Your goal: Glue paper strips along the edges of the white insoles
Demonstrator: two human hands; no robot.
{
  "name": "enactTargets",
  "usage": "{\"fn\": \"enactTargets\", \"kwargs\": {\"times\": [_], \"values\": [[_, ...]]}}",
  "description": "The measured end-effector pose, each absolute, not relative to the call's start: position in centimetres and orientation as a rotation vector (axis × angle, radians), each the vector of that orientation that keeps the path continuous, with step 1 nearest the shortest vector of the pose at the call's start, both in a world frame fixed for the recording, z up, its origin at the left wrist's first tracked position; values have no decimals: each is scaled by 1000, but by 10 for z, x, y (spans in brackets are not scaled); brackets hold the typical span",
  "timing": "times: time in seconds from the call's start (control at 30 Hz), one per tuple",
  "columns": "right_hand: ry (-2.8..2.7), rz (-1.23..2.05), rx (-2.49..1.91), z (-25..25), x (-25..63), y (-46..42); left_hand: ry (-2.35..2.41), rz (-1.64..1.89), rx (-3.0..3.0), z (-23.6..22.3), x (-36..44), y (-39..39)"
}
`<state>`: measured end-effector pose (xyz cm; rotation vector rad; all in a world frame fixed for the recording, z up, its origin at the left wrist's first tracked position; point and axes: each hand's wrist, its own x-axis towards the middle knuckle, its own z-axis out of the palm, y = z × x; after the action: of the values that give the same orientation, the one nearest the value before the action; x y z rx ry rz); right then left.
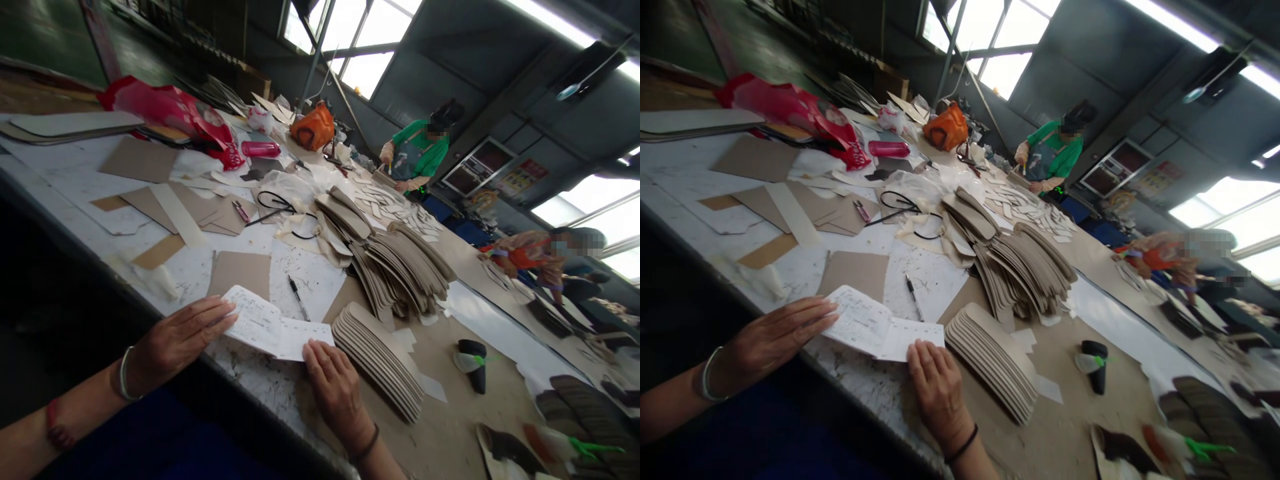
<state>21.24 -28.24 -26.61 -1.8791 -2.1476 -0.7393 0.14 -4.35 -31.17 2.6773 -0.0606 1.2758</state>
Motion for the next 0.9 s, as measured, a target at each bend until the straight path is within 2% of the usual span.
{"fn": "enactTargets", "kwargs": {"times": [0.4,0.67,0.9], "values": [[-2242,-867,-1729,-261,224,-217,139,1449,2704,-308,-12,-11],[-2290,-769,-1695,-289,231,-181,213,1321,2821,-347,-26,12],[-1966,-589,-2062,-293,248,-186,223,1246,2748,-366,-34,12]]}}
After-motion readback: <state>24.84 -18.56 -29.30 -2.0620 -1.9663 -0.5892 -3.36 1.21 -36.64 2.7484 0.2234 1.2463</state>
